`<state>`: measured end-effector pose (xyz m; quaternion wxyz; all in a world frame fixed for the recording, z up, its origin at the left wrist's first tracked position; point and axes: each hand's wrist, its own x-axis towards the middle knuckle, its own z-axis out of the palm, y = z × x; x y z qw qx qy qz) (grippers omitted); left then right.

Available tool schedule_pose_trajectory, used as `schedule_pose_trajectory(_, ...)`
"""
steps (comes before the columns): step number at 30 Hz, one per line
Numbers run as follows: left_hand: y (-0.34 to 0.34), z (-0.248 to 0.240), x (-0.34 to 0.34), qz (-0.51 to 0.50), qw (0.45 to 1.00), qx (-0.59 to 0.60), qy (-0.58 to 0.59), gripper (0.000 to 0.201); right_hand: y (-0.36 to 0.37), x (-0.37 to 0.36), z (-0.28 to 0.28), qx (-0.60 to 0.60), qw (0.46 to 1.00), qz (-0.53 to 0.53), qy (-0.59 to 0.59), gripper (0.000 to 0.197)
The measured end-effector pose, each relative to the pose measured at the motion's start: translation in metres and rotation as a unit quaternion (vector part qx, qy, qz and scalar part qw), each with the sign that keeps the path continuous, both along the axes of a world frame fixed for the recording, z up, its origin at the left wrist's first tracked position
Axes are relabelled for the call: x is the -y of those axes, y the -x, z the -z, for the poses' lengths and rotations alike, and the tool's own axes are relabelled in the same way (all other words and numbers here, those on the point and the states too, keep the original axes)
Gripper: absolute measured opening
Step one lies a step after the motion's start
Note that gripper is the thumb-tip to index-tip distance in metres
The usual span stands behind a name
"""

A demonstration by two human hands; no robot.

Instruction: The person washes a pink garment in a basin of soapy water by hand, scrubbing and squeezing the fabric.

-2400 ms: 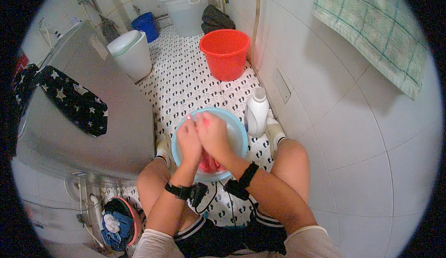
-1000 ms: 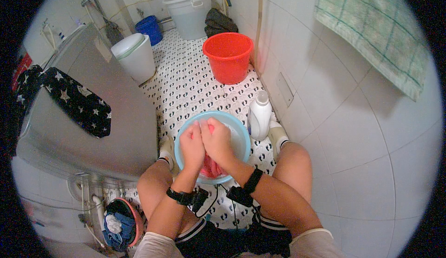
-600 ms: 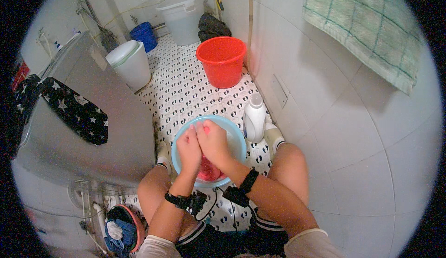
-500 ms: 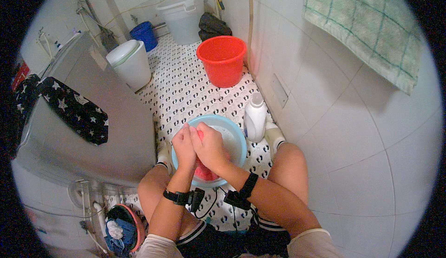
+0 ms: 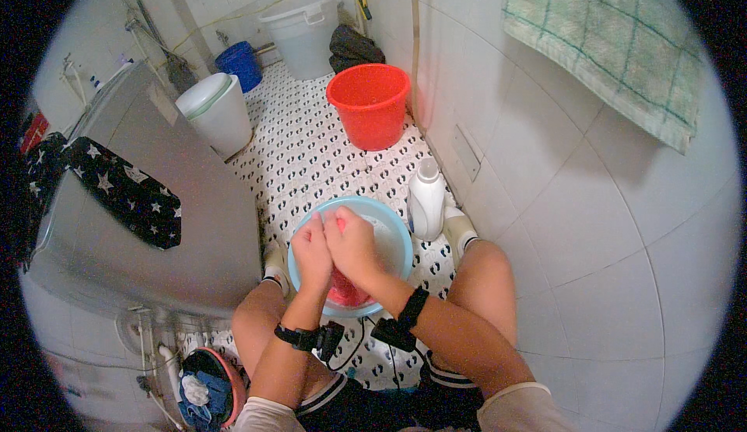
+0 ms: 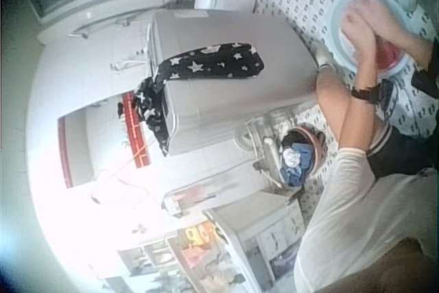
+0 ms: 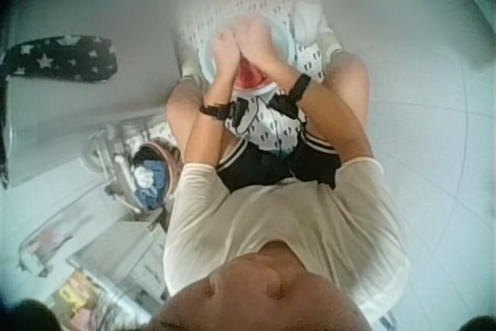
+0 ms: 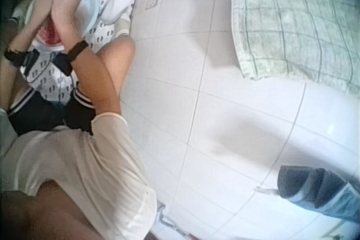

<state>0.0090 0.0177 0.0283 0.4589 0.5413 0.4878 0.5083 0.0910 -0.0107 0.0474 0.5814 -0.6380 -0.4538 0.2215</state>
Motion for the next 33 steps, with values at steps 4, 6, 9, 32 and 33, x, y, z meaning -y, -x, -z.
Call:
schedule_pose_trajectory(4, 0.004, 0.015, -0.008, -0.016, 0.999, 0.027, -0.038, 0.041, 0.007, 0.002, -0.003, 0.065, 0.996, -0.001, -0.054, 0.033)
schedule_pose_trajectory(6, -0.012, -0.004, 0.008, -0.002, 0.999, 0.027, -0.032, 0.042, -0.012, -0.009, 0.009, 0.013, 1.0, 0.001, 0.0, 0.033)
schedule_pose_trajectory(9, -0.003, -0.002, 0.001, -0.001, 1.0, 0.013, -0.01, 0.042, -0.003, -0.004, 0.008, -0.034, 0.999, 0.004, 0.031, 0.032)
schedule_pose_trajectory(32, -0.001, -0.012, 0.005, 0.012, 0.999, 0.03, -0.014, 0.042, 0.0, -0.002, 0.003, 0.052, 0.996, -0.001, -0.075, 0.031)
schedule_pose_trajectory(33, -0.007, -0.016, 0.01, 0.015, 0.999, 0.032, -0.013, 0.042, -0.007, -0.005, 0.004, 0.055, 0.996, 0.002, -0.074, 0.031)
